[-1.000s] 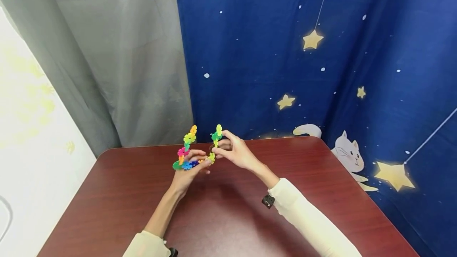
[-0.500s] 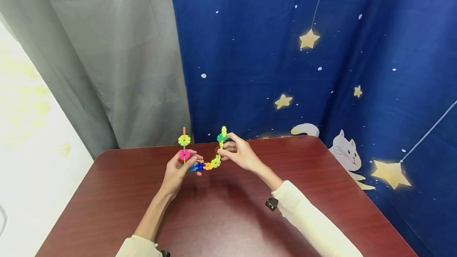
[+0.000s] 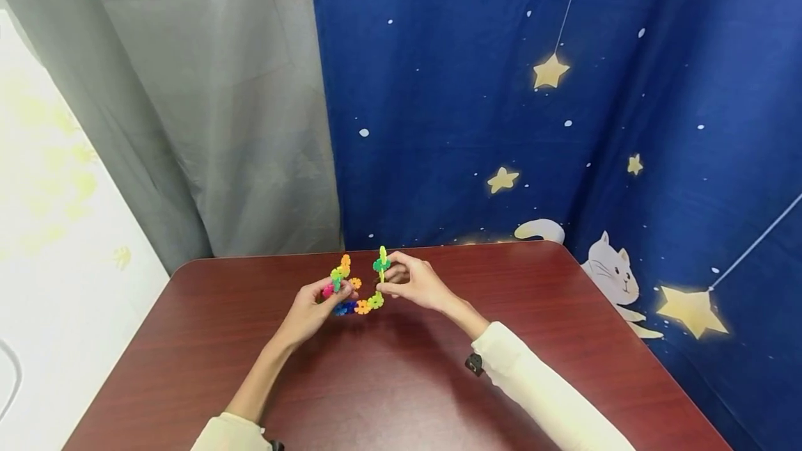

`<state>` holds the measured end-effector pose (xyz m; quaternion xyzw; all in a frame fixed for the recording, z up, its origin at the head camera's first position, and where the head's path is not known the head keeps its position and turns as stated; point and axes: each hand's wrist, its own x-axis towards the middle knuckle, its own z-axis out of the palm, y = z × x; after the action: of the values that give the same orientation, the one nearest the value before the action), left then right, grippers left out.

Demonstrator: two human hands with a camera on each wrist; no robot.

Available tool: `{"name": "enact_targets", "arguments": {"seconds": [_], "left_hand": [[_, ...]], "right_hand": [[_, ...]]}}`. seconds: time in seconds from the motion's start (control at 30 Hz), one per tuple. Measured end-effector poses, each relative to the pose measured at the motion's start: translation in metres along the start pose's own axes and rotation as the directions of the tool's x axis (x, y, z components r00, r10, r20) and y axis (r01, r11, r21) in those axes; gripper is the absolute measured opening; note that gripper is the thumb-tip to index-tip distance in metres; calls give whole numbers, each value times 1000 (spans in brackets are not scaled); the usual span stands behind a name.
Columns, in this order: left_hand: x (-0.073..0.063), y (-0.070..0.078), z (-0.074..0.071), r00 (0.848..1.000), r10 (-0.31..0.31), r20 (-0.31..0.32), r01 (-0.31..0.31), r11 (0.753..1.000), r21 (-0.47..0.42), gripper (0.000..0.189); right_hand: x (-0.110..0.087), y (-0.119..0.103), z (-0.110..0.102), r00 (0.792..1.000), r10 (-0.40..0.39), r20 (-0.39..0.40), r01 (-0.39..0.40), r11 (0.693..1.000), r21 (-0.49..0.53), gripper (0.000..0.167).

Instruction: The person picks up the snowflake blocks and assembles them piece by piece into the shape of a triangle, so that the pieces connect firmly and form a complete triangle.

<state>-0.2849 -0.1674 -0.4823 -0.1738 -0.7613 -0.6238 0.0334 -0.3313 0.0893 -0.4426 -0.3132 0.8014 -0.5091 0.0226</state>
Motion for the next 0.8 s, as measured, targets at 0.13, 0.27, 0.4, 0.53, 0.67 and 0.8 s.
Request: {"name": "enact_targets", "arguments": {"seconds": [0.13, 0.27, 0.4, 0.53, 0.67, 0.8], "left_hand": [[1, -4, -5, 996, -7, 92, 0, 998, 71, 29], [0, -8, -9, 987, -34, 154, 17, 994, 106, 27], [-1, -8, -10, 982, -80, 172, 58, 990, 131, 23], [-3, -7, -12, 978, -99, 181, 67, 982, 178, 20], [-2, -6, -14, 978, -99, 185, 55, 972, 230, 19], [-2, -8, -17, 979, -73, 190, 29, 973, 228, 21]], "right_hand": [[1, 7, 6, 999, 17, 35, -17, 1000, -17, 34], [2, 12, 13, 997, 24, 67, -19, 997, -76, 31], [2, 16, 19, 995, 35, 94, -23, 992, -127, 30], [1, 16, 23, 993, 21, 117, 1, 982, -187, 32], [2, 17, 27, 990, 15, 138, 14, 979, -205, 34], [3, 17, 30, 989, 14, 150, 17, 979, -204, 35]]}}
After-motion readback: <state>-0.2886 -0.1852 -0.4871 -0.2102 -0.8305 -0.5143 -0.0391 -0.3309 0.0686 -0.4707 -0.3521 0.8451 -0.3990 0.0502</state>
